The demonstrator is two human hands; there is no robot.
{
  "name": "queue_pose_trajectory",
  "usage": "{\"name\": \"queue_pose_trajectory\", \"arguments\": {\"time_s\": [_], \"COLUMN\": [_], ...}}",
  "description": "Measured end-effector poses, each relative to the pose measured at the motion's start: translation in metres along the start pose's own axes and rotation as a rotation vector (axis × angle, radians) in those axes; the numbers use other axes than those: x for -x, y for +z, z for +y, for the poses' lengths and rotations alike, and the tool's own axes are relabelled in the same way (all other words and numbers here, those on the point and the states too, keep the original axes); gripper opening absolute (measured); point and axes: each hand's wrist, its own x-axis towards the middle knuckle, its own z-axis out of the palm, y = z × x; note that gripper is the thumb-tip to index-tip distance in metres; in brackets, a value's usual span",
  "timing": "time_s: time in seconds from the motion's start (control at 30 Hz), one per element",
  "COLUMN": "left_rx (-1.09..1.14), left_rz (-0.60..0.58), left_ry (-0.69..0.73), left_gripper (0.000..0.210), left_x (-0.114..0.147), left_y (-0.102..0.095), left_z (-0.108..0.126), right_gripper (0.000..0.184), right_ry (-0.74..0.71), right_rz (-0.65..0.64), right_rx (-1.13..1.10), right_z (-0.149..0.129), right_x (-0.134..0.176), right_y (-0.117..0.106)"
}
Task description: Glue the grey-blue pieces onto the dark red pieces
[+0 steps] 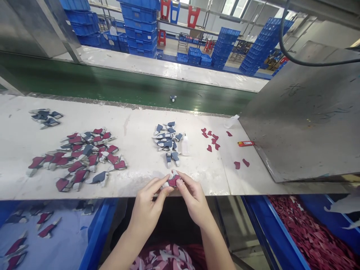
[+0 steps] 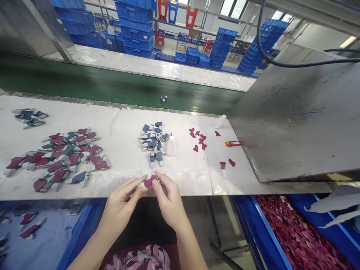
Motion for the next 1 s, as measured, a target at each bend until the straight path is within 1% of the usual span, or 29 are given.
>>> {"name": "queue_pose_trajectory", "arguments": {"time_s": [0.1, 0.23, 0.4, 0.5, 0.6, 0.73, 0.8, 0.87, 0.93, 0.97, 1.0], "left_rx": [-0.022, -0.016, -0.008, -0.002, 0.063, 0.245, 0.284, 0.231, 0.062, -0.064, -0.212], "left_rz": [0.011, 0.041, 0.063, 0.066, 0.013, -0.082, -0.115, -0.142, -0.130, -0.107, -0.075], "left_ry": [0.006, -0.001, 0.016, 0.002, -0.059, -0.190, -0.230, -0.229, -0.179, -0.142, -0.101], "left_gripper": [0.030, 0.027, 0.022, 0.022, 0.025, 0.025, 0.025, 0.027, 0.031, 0.033, 0.036], "left_x": [-0.001, -0.002, -0.001, 0.000, -0.003, -0.012, -0.019, -0.032, -0.052, -0.064, -0.078], "left_y": [0.002, 0.004, 0.004, 0.002, -0.002, -0.011, -0.019, -0.034, -0.058, -0.074, -0.091], "left_z": [0.000, 0.002, 0.000, -0.002, -0.006, -0.012, -0.016, -0.022, -0.029, -0.033, -0.037], "right_gripper": [0.034, 0.029, 0.027, 0.026, 0.024, 0.027, 0.029, 0.029, 0.033, 0.034, 0.033], "right_ry": [-0.044, -0.130, -0.283, -0.306, -0.300, -0.350, -0.372, -0.388, -0.418, -0.438, -0.460], "right_rz": [0.036, 0.028, 0.052, 0.052, 0.062, 0.073, 0.064, 0.036, 0.032, 0.075, 0.156], "right_rx": [0.031, 0.037, 0.179, 0.188, 0.173, 0.212, 0.224, 0.243, 0.286, 0.316, 0.352], "right_z": [0.002, 0.001, 0.000, 0.001, 0.005, 0.016, 0.021, 0.022, 0.020, 0.018, 0.015], "right_x": [0.001, 0.001, -0.001, -0.002, -0.006, -0.015, -0.019, -0.025, -0.033, -0.037, -0.043], "right_y": [0.002, 0.004, 0.004, 0.004, 0.006, 0.015, 0.020, 0.024, 0.021, 0.017, 0.012]}}
